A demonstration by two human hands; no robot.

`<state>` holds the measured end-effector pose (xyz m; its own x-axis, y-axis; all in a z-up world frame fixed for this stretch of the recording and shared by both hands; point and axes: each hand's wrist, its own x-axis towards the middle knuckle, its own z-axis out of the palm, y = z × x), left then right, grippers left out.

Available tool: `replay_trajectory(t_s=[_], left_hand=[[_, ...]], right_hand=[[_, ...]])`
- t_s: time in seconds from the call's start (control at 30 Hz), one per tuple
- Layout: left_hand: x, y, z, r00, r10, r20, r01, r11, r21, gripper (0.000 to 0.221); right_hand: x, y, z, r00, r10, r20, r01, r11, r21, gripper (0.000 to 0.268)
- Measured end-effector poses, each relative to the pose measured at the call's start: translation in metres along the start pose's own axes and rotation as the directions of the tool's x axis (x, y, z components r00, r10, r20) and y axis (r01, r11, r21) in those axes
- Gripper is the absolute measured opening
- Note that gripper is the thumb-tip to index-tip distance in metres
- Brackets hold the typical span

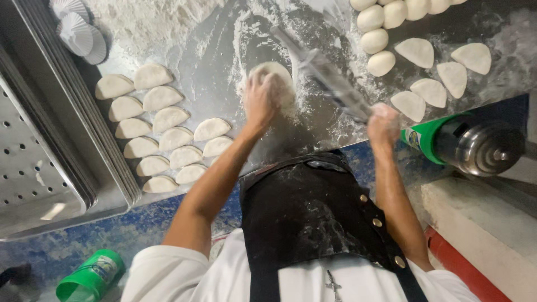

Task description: The person uses a rolling pin to flatten balls of dough on a floured surface, then folds the resulting circles into crescent shapes and places them onto a tray.

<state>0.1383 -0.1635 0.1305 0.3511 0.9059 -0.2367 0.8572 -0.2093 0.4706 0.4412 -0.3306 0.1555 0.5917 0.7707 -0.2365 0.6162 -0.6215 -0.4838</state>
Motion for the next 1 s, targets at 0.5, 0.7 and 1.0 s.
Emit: replay_trajectory(t_s=[0.5, 0.7, 1.0], left_hand=[[-0.001, -0.102, -0.034, 0.783, -0.428, -0.451, 0.202, 0.861, -0.466, 0.02], [0.086, -0.113, -0.038, 0.765, -0.368, -0.529, 0.25, 0.926, -0.283, 0.016], [0.082, -0.108, -0.068, 0.851, -0.27, -0.45, -0.101, 0.757, -0.646, 0.024]], right_hand=[[0.03, -0.077, 0.085, 0.981, -0.143, 0.131, 0.142, 0.99, 0.017, 0.025], [0.094, -0.113, 0.096, 0.937, -0.338, -0.086, 0.332, 0.94, -0.083, 0.019], [0.05, -0.011, 0.039, 0.985, -0.103, -0.14, 0.1, 0.995, -0.024, 0.022]])
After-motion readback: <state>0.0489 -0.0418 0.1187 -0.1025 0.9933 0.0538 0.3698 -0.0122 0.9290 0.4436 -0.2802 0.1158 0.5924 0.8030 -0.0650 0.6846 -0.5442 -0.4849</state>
